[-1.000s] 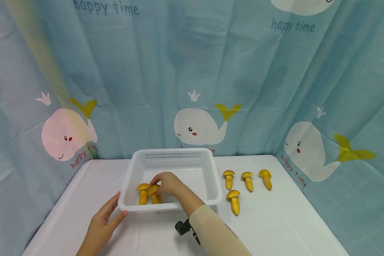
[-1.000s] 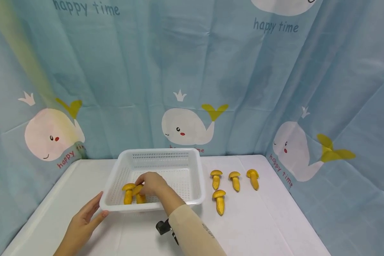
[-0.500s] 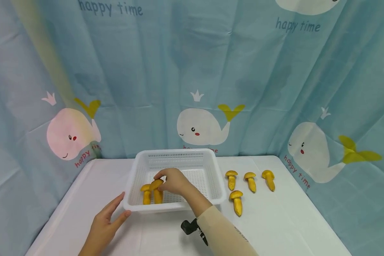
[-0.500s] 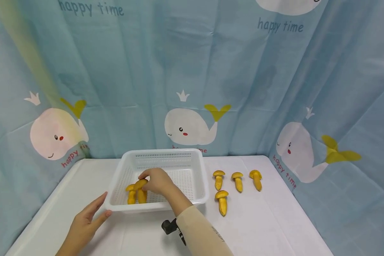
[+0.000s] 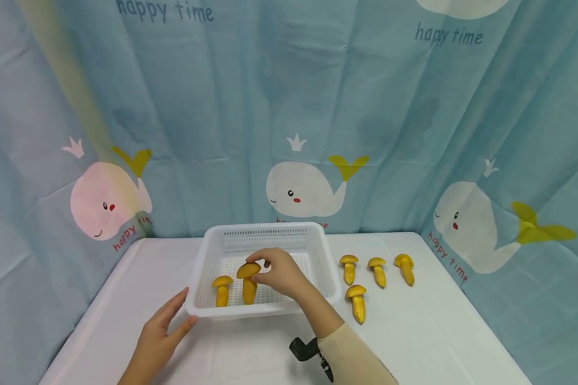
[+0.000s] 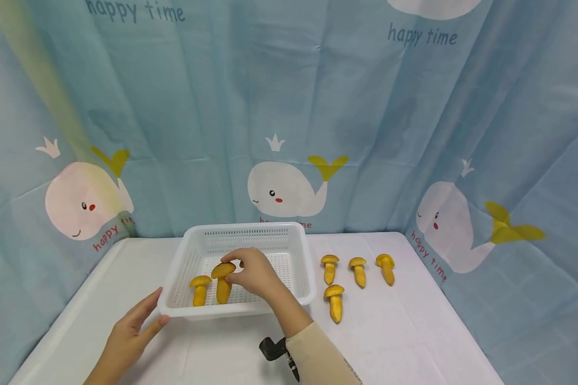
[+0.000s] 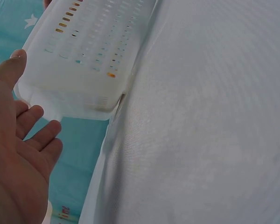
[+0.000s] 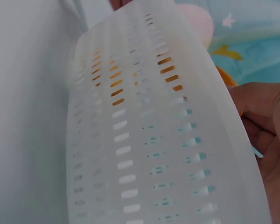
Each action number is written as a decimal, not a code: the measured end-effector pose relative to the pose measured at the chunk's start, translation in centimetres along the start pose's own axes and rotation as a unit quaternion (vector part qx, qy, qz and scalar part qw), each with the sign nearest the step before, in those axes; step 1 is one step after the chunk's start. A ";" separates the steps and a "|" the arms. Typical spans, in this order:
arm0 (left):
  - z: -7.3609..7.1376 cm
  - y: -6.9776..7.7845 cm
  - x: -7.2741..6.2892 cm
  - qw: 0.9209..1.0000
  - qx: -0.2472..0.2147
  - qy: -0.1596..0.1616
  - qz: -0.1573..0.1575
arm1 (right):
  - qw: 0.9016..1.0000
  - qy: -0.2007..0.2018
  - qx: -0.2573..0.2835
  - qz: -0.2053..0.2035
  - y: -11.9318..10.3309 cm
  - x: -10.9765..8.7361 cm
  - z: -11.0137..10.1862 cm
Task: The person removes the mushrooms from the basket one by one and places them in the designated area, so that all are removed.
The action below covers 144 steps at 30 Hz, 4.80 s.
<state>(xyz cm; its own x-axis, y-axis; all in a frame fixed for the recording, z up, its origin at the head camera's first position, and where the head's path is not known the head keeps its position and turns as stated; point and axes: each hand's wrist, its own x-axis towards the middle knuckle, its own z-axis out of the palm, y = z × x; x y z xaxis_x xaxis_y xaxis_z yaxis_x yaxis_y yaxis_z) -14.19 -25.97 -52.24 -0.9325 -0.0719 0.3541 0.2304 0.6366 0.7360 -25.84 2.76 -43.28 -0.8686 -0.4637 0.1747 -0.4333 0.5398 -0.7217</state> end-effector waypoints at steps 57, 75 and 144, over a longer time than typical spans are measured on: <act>0.4 -0.2 -0.1 1.000 -0.008 -0.020 -0.021 | 0.987 0.149 0.004 -0.056 5.0 -11.7 -11.2; 0.5 -0.1 0.1 0.999 0.002 -0.017 -0.033 | 0.990 0.137 -0.006 -0.015 8.6 -13.1 -14.0; 0.0 0.7 0.2 0.997 0.022 -0.038 -0.060 | 0.982 0.050 0.007 0.180 22.3 -16.8 -19.7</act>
<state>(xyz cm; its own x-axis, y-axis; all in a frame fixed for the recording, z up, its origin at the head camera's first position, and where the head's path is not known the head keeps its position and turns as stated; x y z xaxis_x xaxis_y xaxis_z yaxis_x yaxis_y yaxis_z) -14.19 -25.55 -51.66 -0.9713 -0.0919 0.2195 0.1054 0.6609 0.7431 -25.64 36.41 -49.08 -0.9845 -0.1726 -0.0299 -0.0904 0.6467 -0.7574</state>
